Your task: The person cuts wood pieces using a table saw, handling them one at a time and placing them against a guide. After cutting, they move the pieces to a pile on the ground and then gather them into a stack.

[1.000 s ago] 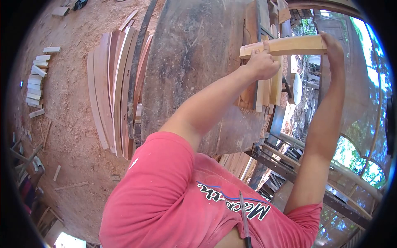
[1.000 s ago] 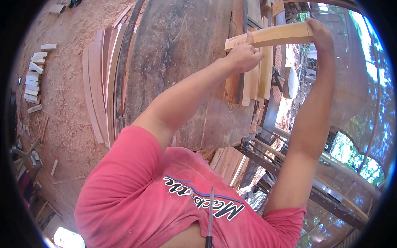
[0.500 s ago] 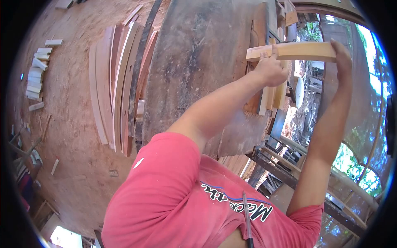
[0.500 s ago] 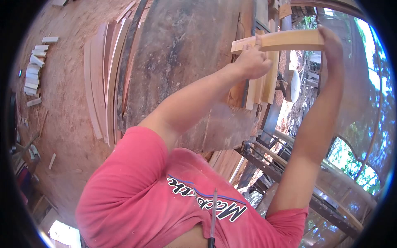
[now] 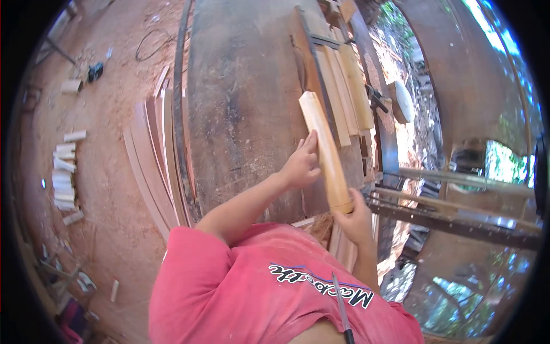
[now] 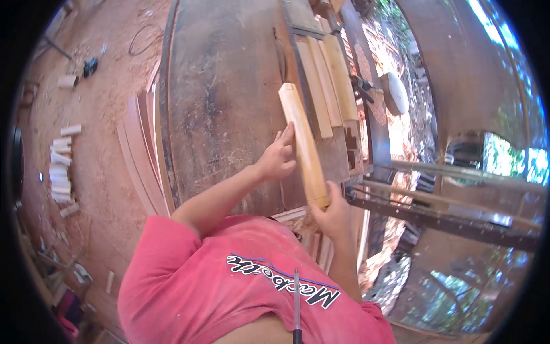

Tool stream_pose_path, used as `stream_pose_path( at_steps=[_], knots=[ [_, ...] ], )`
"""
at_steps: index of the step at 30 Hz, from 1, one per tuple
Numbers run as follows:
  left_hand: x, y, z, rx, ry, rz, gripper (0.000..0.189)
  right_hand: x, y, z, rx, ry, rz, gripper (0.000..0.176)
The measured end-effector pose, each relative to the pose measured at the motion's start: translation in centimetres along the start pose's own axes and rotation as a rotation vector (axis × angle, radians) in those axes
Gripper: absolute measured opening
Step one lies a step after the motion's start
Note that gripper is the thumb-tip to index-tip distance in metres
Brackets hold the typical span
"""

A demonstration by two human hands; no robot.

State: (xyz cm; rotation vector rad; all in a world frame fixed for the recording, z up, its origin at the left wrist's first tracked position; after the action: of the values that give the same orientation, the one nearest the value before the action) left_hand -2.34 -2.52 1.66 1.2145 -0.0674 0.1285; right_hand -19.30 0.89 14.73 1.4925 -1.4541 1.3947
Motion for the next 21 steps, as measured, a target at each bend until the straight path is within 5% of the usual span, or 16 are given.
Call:
stream_pose_path(
  at_steps=[5,12,21],
  knots=[
    [-2.0,-0.2,-2.8,0.082,-0.011,0.084,0.033,-8.2,3.7,-2.2,-0.012,-0.059,0.124,0.056],
    [-2.1,-0.5,-2.9,0.04,-0.019,0.2,0.029,-8.6,4.5,-3.1,0.086,0.162,0.127,0.05],
    [-1.3,2.0,-5.0,-0.024,0.056,0.27,0.029,-13.4,15.5,-3.2,-0.205,-0.288,1.021,0.027]
  ],
)
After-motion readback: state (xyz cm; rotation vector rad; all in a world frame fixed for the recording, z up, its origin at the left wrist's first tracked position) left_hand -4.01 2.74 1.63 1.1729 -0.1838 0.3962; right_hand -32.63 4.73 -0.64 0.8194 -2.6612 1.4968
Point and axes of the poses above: each hand's wrist, its own z-axis towards the middle knuckle, its own x-axis out of the back of the hand, y = z × x, the point moved 8 cm from there along z, towards the middle knuckle, and after that the axes turned 7 degrees about -z, right-handed, at the moved point
